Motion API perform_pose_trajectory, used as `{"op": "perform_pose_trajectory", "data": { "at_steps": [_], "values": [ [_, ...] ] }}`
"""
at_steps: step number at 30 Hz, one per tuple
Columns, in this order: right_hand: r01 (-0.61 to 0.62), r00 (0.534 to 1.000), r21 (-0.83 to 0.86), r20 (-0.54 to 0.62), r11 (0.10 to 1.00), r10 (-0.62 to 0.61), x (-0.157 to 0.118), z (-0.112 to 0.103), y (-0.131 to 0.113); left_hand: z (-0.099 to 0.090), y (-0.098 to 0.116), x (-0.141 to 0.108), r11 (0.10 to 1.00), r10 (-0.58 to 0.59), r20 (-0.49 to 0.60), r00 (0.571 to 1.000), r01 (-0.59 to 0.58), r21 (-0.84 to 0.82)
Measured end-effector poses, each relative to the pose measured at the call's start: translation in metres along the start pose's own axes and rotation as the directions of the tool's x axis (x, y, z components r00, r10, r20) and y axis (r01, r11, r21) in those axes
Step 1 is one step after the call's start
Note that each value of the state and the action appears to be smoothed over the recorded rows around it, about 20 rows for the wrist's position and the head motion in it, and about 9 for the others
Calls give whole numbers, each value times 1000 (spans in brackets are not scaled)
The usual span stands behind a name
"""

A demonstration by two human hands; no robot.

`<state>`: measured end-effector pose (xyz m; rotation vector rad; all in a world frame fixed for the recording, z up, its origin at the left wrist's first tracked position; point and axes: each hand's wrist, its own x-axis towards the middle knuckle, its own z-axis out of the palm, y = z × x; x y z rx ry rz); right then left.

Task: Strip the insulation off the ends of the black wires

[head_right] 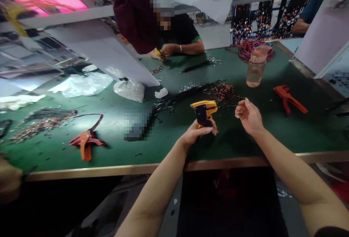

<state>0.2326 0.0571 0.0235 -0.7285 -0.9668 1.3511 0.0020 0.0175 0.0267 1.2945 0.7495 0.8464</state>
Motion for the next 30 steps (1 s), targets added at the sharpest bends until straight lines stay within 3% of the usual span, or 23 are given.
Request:
{"op": "perform_pose_trajectory", "data": {
  "at_steps": [9, 15, 19, 24, 30],
  "values": [
    [-54, 998, 91, -40, 994, 58, -1, 2, 2, 1, -4, 1, 998, 27, -56, 998, -24, 53],
    [23, 997, 30, -76, 999, -21, 1, -2, 3, 11, -8, 4, 996, 21, -111, 994, -11, 84],
    [38, 990, 26, -134, 999, -35, -1, 1, 2, 20, -16, 12, 997, 67, -233, 970, -57, 50],
    [-13, 971, 129, -233, 992, 43, -5, 12, -1, 22, -20, 17, 991, 71, -280, 957, -100, -92],
    [-3, 964, 130, -264, 992, 37, 0, 6, -6, 9, -10, 14, 904, 72, -364, 929, -215, -370]
  ]
}}
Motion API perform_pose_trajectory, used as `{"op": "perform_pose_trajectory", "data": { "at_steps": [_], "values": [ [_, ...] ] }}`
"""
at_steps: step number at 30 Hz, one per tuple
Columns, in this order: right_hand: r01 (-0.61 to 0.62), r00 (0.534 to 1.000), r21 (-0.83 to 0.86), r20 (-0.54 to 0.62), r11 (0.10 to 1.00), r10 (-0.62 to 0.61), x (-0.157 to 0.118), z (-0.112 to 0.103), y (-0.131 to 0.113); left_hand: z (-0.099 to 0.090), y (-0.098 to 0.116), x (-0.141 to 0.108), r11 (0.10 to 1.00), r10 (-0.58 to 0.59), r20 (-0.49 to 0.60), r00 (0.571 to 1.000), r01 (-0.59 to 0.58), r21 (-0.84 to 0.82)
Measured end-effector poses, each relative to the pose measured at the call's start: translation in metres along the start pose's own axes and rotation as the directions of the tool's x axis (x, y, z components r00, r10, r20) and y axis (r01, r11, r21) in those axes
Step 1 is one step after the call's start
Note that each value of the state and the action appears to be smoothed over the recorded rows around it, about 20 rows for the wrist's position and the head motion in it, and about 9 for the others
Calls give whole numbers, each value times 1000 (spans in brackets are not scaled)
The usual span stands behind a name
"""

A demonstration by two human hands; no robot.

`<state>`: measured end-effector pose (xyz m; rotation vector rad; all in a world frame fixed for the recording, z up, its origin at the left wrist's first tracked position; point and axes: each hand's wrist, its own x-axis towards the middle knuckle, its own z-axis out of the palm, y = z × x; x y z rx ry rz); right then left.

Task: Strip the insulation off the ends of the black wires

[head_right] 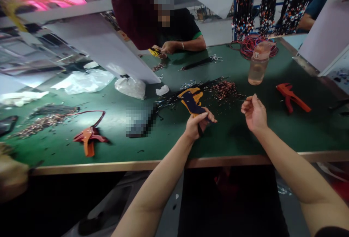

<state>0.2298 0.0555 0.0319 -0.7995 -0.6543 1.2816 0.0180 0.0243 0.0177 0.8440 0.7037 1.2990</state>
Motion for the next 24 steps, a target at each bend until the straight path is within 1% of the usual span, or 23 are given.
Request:
{"op": "perform_pose_trajectory", "data": {
  "at_steps": [3, 6, 8, 10, 12, 14, 17, 19, 20, 21, 24],
  "values": [
    [31, 999, -34, 33, 999, -29, 2, -3, 1, -4, 3, 1, 1000, 28, -41, 999, -28, -13],
    [95, 994, -76, 58, 993, -91, 0, -2, 2, -4, 1, 2, 998, 47, -34, 998, -46, 46],
    [178, 982, -127, 80, 976, -169, -4, 0, 3, -4, -1, 1, 993, 64, -14, 998, -62, 103],
    [290, 955, -209, 119, 934, -270, -12, 2, 3, -4, -3, 1, 986, 76, 4, 997, -76, 150],
    [414, 908, -306, 199, 857, -368, -22, 4, 2, -5, -3, 1, 979, 77, 23, 997, -80, 188],
    [540, 838, -385, 329, 749, -435, -31, 4, 1, -6, -3, 0, 971, 78, 43, 996, -85, 224],
    [710, 689, -406, 569, 576, -449, -40, 2, -3, -7, -3, -1, 959, 68, 71, 995, -85, 272],
    [780, 600, -375, 676, 501, -428, -41, 1, -5, -6, -3, -2, 953, 51, 81, 995, -73, 293],
    [799, 572, -362, 704, 480, -421, -42, 0, -6, -6, -3, -2, 952, 43, 86, 995, -67, 300],
    [810, 556, -354, 717, 467, -420, -42, 0, -7, -5, -3, -3, 951, 36, 91, 995, -62, 304],
    [830, 527, -336, 735, 445, -426, -42, 3, -9, -4, -3, -3, 945, 37, 107, 994, -69, 319]
  ]
}}
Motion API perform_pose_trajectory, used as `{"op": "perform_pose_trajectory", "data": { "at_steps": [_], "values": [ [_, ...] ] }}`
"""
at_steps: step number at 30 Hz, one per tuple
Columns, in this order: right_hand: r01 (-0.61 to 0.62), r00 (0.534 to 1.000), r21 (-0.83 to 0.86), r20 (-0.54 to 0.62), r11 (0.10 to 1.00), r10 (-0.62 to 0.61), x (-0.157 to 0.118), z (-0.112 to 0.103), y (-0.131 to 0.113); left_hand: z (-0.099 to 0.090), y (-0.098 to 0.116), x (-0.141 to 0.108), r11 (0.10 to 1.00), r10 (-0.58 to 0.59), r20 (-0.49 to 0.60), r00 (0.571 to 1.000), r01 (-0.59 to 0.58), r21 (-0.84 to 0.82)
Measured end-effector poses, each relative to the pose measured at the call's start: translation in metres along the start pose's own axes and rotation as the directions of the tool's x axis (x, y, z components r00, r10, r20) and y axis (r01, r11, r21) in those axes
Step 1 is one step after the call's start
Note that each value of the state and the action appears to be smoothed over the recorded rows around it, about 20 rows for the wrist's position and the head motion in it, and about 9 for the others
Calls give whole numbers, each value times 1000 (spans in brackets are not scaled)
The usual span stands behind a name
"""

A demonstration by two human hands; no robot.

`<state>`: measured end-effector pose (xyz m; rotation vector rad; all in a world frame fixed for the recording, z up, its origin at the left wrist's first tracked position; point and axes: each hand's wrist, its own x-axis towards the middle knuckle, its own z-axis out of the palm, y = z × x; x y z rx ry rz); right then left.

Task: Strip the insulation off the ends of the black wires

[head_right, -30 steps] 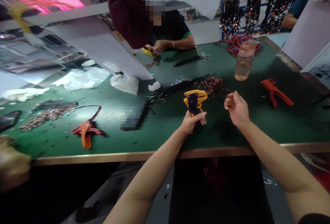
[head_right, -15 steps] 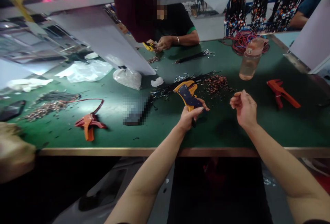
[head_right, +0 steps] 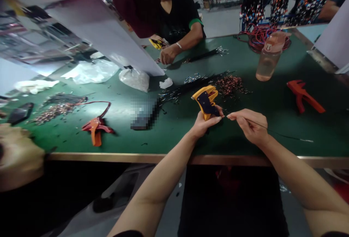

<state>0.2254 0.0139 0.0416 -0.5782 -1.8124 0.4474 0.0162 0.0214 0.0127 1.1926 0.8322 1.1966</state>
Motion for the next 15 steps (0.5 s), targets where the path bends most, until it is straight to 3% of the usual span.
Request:
{"op": "perform_pose_trajectory", "data": {
  "at_steps": [8, 15],
  "values": [
    [97, 995, -45, 43, 994, -95, 8, 4, -6, -1, 1, 1, 999, 13, 2, 1000, -13, 38],
    [23, 999, -40, 46, 999, -21, 8, 4, -7, -1, 1, 1, 998, 12, -34, 999, -10, 60]
  ]
}}
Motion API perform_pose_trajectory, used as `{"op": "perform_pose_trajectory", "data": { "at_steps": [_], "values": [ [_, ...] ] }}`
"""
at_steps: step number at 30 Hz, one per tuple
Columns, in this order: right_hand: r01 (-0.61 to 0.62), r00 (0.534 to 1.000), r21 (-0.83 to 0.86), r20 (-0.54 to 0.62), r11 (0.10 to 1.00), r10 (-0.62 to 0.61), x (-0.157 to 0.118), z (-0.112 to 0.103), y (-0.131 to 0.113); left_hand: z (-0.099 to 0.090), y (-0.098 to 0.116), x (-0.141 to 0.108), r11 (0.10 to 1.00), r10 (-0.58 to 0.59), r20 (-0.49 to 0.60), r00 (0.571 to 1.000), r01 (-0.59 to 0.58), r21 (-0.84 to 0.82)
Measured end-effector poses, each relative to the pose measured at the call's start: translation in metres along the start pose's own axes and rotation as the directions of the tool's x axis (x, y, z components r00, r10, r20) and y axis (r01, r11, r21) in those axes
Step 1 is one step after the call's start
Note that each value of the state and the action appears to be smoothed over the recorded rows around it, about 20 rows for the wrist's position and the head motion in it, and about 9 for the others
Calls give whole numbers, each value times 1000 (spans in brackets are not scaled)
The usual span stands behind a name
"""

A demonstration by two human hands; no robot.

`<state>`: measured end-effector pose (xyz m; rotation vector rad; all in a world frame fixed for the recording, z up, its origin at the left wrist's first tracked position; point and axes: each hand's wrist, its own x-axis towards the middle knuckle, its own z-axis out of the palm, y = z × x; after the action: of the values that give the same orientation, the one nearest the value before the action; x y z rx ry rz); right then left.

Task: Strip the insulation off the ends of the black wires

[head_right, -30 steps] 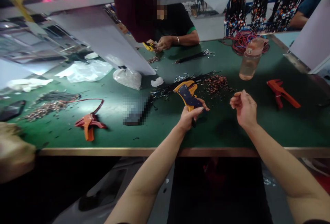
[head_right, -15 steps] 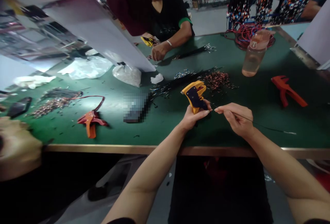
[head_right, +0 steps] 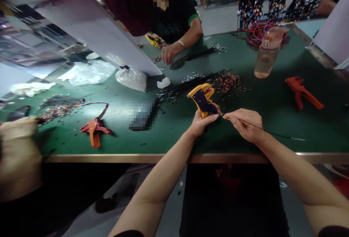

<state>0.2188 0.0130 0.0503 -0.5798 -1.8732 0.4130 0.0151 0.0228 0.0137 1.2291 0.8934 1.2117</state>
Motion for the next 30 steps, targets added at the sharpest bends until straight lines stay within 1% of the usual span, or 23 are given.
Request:
{"op": "perform_pose_trajectory", "data": {
  "at_steps": [7, 13, 16, 19, 25, 30],
  "values": [
    [-20, 1000, 18, -5, 1000, 20, -3, 2, 3, 1, 1, 1, 998, -9, -54, 998, 12, 61],
    [39, 999, 4, -4, 999, -39, -3, 3, 3, -1, -3, 3, 998, -35, -114, 993, 39, 40],
    [61, 998, -5, -16, 998, -61, -1, 2, 2, -2, -4, 4, 996, -56, -126, 990, 64, 59],
    [71, 997, -24, -4, 997, -71, 0, 2, 0, -2, -5, 4, 995, -64, -140, 988, 75, 70],
    [93, 995, -25, -19, 995, -94, 0, 3, 0, -2, -5, 3, 994, -52, -159, 986, 66, 85],
    [77, 997, -30, -29, 997, -78, -1, 4, 0, -2, -2, 3, 993, -42, -147, 988, 57, 100]
  ]
}}
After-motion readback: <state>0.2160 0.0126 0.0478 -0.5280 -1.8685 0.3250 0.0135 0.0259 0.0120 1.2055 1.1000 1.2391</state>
